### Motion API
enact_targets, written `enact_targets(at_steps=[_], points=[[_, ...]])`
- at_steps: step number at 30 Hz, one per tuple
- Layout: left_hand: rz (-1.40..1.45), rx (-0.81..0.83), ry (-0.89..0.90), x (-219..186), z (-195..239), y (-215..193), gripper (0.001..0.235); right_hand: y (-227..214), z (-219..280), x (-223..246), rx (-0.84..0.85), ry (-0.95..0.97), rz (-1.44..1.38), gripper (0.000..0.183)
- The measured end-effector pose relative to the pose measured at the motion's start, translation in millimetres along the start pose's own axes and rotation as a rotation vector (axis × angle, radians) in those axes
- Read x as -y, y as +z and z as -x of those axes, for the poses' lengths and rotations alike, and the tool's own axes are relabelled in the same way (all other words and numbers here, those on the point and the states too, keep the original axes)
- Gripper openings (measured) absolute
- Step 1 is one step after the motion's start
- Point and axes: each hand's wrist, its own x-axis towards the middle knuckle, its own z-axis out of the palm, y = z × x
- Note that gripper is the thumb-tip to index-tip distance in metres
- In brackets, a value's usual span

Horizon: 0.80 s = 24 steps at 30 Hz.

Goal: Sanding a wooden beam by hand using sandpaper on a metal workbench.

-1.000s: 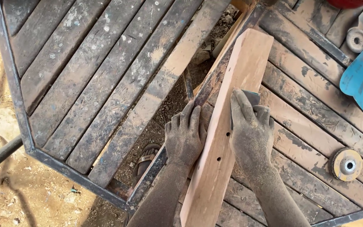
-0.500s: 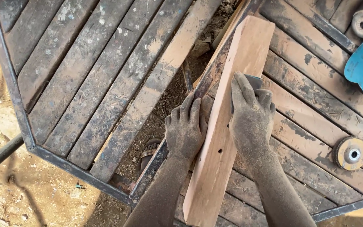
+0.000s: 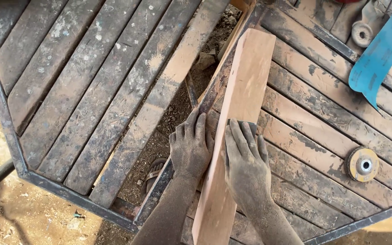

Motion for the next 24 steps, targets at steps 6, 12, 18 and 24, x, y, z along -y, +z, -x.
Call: enact_targets(at_steps=[6, 12, 18, 24], points=[[0.007, -0.053, 0.016, -1, -1, -1, 0.031, 41, -141, -75, 0.152, 0.104, -0.253, 0.051], [0.011, -0.007, 0.004, 1, 2, 2, 0.033, 52, -174, -80, -0.048, 0.067, -0.294, 0.043], [-0.033, -0.06, 0.038, 0, -1, -2, 0.03, 2, 66, 13, 0.098, -0.096, -0.335, 0.056], [-0.06, -0.076, 0.056, 1, 0, 1, 0.029, 16, 43, -41, 0.208, -0.267, -0.267, 0.05]])
